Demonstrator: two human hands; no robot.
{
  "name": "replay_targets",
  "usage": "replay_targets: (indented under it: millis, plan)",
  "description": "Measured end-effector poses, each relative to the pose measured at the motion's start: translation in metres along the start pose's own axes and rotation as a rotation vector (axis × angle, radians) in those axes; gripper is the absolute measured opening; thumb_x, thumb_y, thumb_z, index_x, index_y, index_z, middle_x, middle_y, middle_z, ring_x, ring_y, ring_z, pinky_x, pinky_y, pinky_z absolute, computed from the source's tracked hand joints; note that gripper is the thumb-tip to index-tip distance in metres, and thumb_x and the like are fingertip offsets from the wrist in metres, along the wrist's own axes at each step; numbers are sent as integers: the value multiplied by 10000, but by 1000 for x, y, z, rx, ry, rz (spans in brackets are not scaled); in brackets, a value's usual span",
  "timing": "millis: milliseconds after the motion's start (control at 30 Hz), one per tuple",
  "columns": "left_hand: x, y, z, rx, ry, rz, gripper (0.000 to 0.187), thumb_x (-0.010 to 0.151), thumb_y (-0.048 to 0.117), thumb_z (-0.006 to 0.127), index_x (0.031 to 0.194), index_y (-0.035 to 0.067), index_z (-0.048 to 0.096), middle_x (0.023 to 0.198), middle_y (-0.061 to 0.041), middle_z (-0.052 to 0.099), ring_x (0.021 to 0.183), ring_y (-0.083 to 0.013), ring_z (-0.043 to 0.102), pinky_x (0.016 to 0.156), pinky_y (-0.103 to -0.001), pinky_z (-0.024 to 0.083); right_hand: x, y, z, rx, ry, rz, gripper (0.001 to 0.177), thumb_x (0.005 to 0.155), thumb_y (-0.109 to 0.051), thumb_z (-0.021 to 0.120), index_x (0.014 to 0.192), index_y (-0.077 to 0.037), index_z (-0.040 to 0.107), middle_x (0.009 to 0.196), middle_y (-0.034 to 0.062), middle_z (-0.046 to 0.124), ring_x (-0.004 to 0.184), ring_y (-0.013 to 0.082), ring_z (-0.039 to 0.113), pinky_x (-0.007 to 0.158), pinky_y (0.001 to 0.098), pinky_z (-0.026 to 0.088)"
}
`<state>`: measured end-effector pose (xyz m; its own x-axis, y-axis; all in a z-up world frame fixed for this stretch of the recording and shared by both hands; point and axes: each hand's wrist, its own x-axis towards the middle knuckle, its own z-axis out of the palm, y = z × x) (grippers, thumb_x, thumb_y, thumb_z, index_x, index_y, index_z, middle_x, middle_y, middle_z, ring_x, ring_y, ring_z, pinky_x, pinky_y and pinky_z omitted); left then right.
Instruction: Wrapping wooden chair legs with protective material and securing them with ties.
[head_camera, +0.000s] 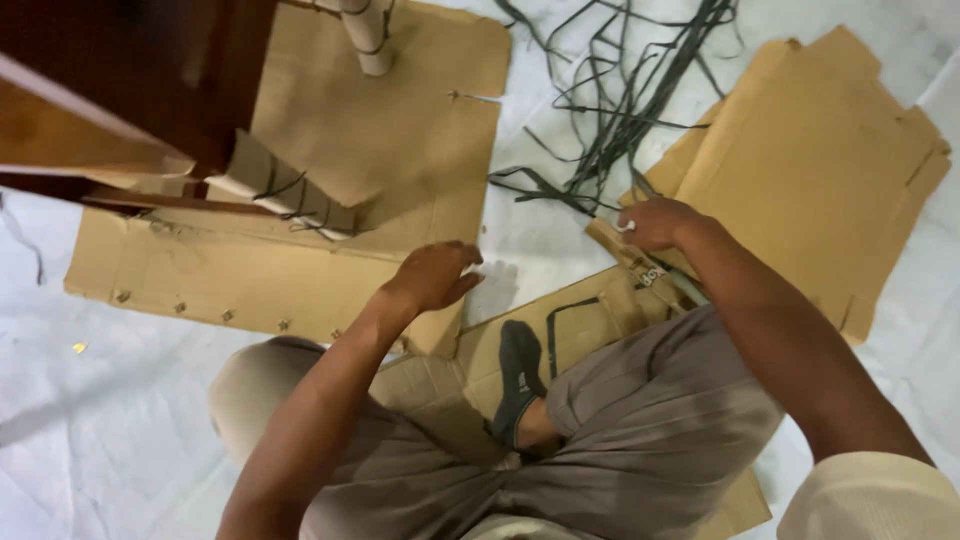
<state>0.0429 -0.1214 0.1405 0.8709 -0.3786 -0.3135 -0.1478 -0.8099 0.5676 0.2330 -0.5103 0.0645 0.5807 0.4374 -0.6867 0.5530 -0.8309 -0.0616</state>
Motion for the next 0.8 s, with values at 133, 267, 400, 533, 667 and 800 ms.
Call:
replay_targets:
  millis: [133, 267, 400, 533, 667, 800]
  plan:
    - [-7, 7, 4, -2, -28, 27, 327, 942, 308, 656, 1203, 111, 678, 1188, -166, 682, 1111, -396, 632, 916, -508, 499, 13, 2, -8, 85, 85, -39, 452, 925, -418, 633, 1302, -173, 677, 1284, 141, 688, 1186, 369, 636, 1002, 483, 508]
    - [-18, 10, -2, -15, -46, -36, 331, 946, 319, 655, 1211, 122, 673, 1161, -162, 696, 1106, -386, 645, 943, -491, 505, 37, -3, -11, 75, 112, -65, 490, 924, -381, 631, 1358, -156, 640, 1350, 144, 641, 1243, 370, 598, 1036, 468, 488]
    - [-24, -5, 3, 18, -8, -41, 337, 907, 283, 686, 1200, 117, 676, 1162, -158, 697, 1086, -381, 658, 940, -489, 507, 55, -28, -21, -1, 0, -28, 640, 908, -409, 669, 1469, -140, 521, 1549, 83, 439, 1320, 353, 533, 1075, 457, 453]
    - [-34, -13, 0, -7, 7, -60, 375, 888, 268, 705, 1226, 109, 667, 1145, -166, 694, 1062, -385, 657, 931, -488, 504, 87, -30, -17, -27, -67, -9, 637, 923, -381, 659, 1476, -106, 505, 1671, 41, 307, 1337, 334, 546, 1084, 459, 460]
    - [-44, -27, -1, -7, 4, -98, 339, 911, 276, 691, 1207, 113, 672, 1143, -143, 706, 1046, -362, 675, 931, -468, 517, 102, -39, -28, -6, -18, 22, 572, 946, -316, 608, 1463, -99, 492, 1700, 11, 234, 1313, 334, 560, 1034, 491, 479]
    - [-53, -51, -1, -31, -3, -161, 352, 907, 284, 694, 1215, 113, 671, 1141, -151, 704, 1036, -357, 682, 930, -465, 520, 119, -39, -34, -92, -1, 82, 446, 931, -254, 590, 1355, -118, 620, 1696, -10, 286, 1291, 320, 608, 1018, 490, 516]
